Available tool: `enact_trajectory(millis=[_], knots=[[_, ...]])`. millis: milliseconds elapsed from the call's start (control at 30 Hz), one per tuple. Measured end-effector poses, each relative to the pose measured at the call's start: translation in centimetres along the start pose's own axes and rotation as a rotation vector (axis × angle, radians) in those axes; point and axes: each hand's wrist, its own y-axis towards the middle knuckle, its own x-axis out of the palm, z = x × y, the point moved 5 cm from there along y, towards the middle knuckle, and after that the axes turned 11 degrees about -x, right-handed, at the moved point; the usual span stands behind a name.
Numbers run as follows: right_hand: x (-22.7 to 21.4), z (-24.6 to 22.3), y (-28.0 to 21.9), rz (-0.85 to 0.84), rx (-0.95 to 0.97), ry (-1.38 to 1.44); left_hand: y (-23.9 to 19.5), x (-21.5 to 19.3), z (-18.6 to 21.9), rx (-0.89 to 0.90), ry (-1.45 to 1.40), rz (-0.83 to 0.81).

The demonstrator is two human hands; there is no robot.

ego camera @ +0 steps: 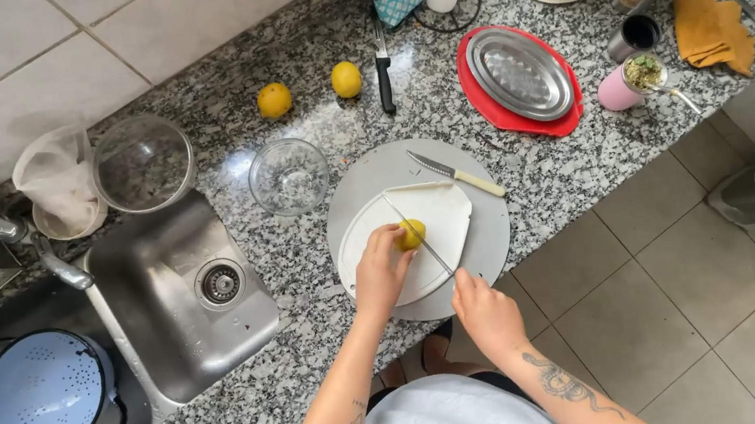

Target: The person cuts a lemon in half on a cutting board and then uses a manual citrus juicer to extract juice into a small glass. They then retrieve a small metal cup from a drawer and pour some of the lemon juice into it. Finally, they open the refrigerator and take out a bottle of honey and a green container.

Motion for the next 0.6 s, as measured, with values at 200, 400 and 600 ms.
enact_trajectory(millis=[200, 400, 600], knots=[[0.7, -0.2, 1.5, -0.075, -0.019, 0.045, 0.9, 1.3, -1.8, -0.014, 0.020, 0.027], [0.9, -0.7, 6.5, -0.117, 0.034, 0.237, 1.0, 1.3, -1.9, -0.027, -0.024, 0.027], [1.9, -0.1, 6.6, -0.197, 0.039, 0.345, 1.4, 1.1, -3.0, -0.021, -0.056, 0.066]])
